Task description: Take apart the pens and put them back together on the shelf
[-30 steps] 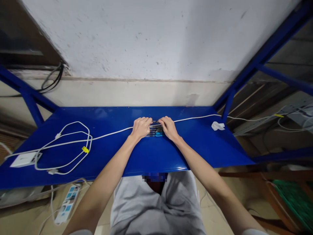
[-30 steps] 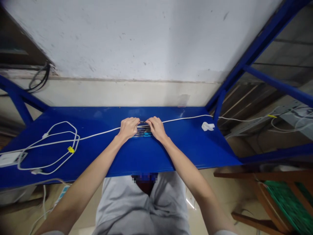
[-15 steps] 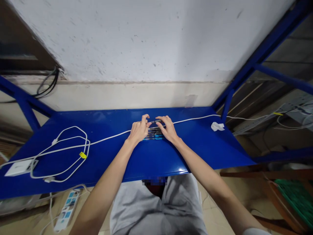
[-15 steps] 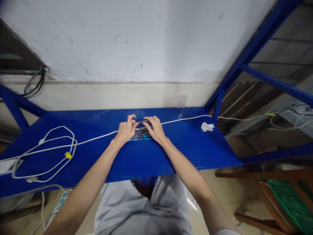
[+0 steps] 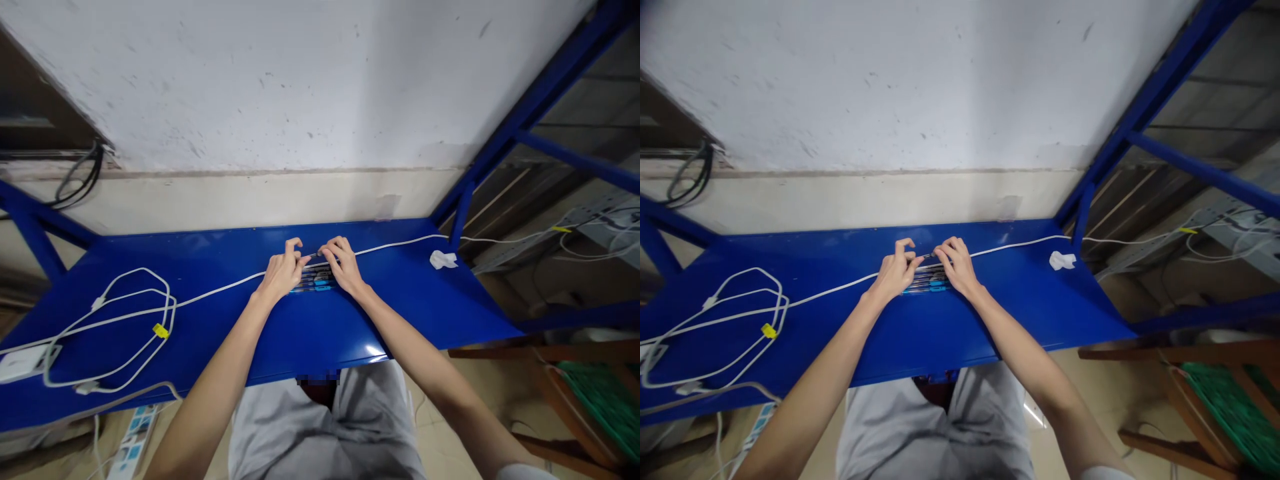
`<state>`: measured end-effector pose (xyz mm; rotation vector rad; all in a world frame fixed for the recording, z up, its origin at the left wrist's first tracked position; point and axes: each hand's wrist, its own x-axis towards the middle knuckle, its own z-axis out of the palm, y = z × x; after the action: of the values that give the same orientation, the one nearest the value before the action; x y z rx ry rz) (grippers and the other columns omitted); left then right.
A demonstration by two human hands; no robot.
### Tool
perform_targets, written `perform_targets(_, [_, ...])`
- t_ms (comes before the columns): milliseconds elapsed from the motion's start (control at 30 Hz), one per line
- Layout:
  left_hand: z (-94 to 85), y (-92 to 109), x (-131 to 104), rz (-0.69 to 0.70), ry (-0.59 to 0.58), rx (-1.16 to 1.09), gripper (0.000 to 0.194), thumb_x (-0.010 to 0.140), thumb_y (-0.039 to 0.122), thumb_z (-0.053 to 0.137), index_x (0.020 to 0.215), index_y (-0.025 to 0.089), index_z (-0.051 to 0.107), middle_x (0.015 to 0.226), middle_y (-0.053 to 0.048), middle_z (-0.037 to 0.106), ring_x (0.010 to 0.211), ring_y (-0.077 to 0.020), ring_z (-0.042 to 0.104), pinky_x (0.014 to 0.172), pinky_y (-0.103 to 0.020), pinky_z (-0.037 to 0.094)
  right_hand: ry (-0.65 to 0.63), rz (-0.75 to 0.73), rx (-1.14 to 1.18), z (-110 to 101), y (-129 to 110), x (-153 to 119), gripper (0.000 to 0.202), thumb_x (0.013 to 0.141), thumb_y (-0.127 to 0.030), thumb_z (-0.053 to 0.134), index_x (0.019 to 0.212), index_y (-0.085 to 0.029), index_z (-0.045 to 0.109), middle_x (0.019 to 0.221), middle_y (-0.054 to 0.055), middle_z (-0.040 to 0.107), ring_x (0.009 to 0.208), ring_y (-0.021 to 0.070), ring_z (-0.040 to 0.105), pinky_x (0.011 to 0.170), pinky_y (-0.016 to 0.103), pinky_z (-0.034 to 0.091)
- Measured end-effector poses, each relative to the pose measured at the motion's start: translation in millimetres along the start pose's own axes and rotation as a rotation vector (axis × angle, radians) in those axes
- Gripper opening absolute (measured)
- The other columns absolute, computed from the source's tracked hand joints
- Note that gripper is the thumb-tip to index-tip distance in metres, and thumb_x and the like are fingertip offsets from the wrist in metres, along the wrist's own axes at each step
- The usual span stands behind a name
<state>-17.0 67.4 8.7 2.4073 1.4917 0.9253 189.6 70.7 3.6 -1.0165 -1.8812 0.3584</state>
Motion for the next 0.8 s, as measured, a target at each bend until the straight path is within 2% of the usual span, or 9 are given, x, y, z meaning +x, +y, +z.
perform_targets(133, [-1.7, -1.0, -0.7, 0.021, -0.001, -0.005, 0.032, 0.104, 0.038, 0.045, 0.132, 0.022, 0.044, 0.072, 0.004, 0.068, 0.064, -0.0175, 0.069, 0.064, -0.025, 0.043, 0.020, -0.019, 0.001, 0.6, 1.9, -0.7, 0.033, 0.107, -0.042, 0.044, 0.100, -0.025, 0.072, 0.101, 0.008, 0.059, 0.101, 0.0241, 0.056, 0.097, 0.042, 0.046])
perform_targets(333, [5.5, -5.0, -5.6, 0.045, 0.021, -0.047, 0.034, 0.103, 0.037, 0.048, 0.134, 0.021, 0.052, 0.076, 0.002, 0.070, 0.067, -0.0159, 0.068, 0.066, -0.025, 0.045, -0.044, -0.015, 0.032, 1.3, 4.2, -2.3, 0.030, 0.106, -0.040, 0.047, 0.096, -0.025, 0.071, 0.096, 0.006, 0.067, 0.094, 0.0241, 0.058, 0.095, 0.044, 0.044])
perform_targets(533, [9.6, -2.0, -7.6, 0.028, 0.079, -0.001, 0.036, 0.103, 0.034, 0.049, 0.138, 0.024, 0.055, 0.085, 0.001, 0.074, 0.074, -0.0160, 0.070, 0.070, -0.025, 0.047, 0.027, -0.063, 0.083, -0.2, 3.9, -2.0, 0.021, 0.101, -0.039, 0.057, 0.099, -0.025, 0.072, 0.099, 0.006, 0.067, 0.098, 0.0252, 0.059, 0.096, 0.045, 0.044])
perform_targets(667, [6.1, -0.9, -6.0, 0.156, 0.165, 0.047, 0.029, 0.106, 0.031, 0.043, 0.112, 0.022, 0.069, 0.101, -0.005, 0.076, 0.090, -0.0192, 0.070, 0.081, -0.029, 0.048, -0.086, -0.047, 0.055, -1.3, 2.9, -4.1, 0.025, 0.103, -0.041, 0.055, 0.111, -0.025, 0.072, 0.099, 0.006, 0.071, 0.095, 0.0253, 0.059, 0.093, 0.043, 0.044])
perform_targets(733, [4.2, -0.5, -4.6, 0.197, 0.177, 0.079, 0.032, 0.106, 0.029, 0.041, 0.100, 0.019, 0.070, 0.096, -0.006, 0.076, 0.088, -0.0207, 0.066, 0.080, -0.032, 0.046, -0.098, -0.039, 0.041, -0.9, 2.2, -5.2, 0.027, 0.105, -0.038, 0.051, 0.107, -0.023, 0.073, 0.090, 0.006, 0.073, 0.088, 0.0245, 0.059, 0.088, 0.041, 0.044])
perform_targets(800, [2.9, 0.4, -3.6, 0.206, 0.174, 0.126, 0.032, 0.105, 0.026, 0.041, 0.093, 0.018, 0.069, 0.088, -0.007, 0.074, 0.085, -0.0219, 0.062, 0.077, -0.035, 0.043, -0.055, -0.057, 0.051, 0.0, 0.7, -5.8, 0.025, 0.104, -0.035, 0.053, 0.100, -0.023, 0.073, 0.086, 0.006, 0.073, 0.084, 0.0239, 0.059, 0.084, 0.040, 0.044])
